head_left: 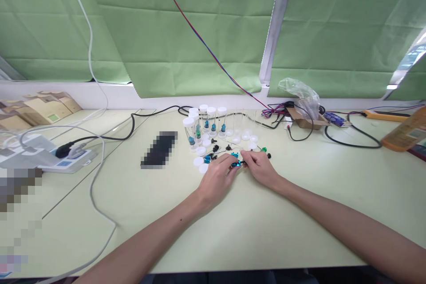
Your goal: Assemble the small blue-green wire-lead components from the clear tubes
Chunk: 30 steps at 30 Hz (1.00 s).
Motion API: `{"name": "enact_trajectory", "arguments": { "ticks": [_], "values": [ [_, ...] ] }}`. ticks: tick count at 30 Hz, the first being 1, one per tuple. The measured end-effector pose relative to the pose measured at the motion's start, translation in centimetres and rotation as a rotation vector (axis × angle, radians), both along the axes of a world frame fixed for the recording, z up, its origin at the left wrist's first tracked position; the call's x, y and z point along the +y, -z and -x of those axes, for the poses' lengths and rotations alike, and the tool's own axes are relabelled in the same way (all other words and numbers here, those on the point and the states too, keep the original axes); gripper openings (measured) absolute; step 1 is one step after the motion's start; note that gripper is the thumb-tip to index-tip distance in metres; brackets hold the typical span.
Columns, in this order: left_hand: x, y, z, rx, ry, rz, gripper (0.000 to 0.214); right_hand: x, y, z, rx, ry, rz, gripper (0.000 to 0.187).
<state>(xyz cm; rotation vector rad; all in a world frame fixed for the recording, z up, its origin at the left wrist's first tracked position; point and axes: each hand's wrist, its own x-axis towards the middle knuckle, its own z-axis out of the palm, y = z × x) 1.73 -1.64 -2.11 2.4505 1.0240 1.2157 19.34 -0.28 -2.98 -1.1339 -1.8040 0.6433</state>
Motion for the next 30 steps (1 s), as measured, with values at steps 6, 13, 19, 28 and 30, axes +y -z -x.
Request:
{"name": "enact_trajectory", "arguments": {
  "ticks": [6, 13, 19, 28, 30],
  "values": [
    [0.27, -0.15, 0.10, -0.009, -0.013, -0.027, 0.008, -0.21, -0.17, 0.03, -0.005, 0.026, -0.043, 0.047],
    [0.62, -0.50, 0.23, -0.049, -0.070, -0.104, 0.007, -0.57, -0.40, -0.08, 0.052, -0.060, -0.069, 0.025],
    [0.55, -0.34, 0.19, -0.053, -0.070, -0.075, 0.007, -0.45, -0.34, -0.12, 0.069, -0.090, -0.056, 0.022],
    [0.48, -0.18, 0.15, -0.038, -0.055, -0.089, 0.007, -0.31, -0.22, -0.18, 0.045, -0.075, -0.037, 0.027],
    [0.46, -0.16, 0.14, -0.039, -0.051, -0.076, 0.007, -0.30, -0.22, -0.15, 0.034, -0.060, -0.029, 0.030]
  ]
}}
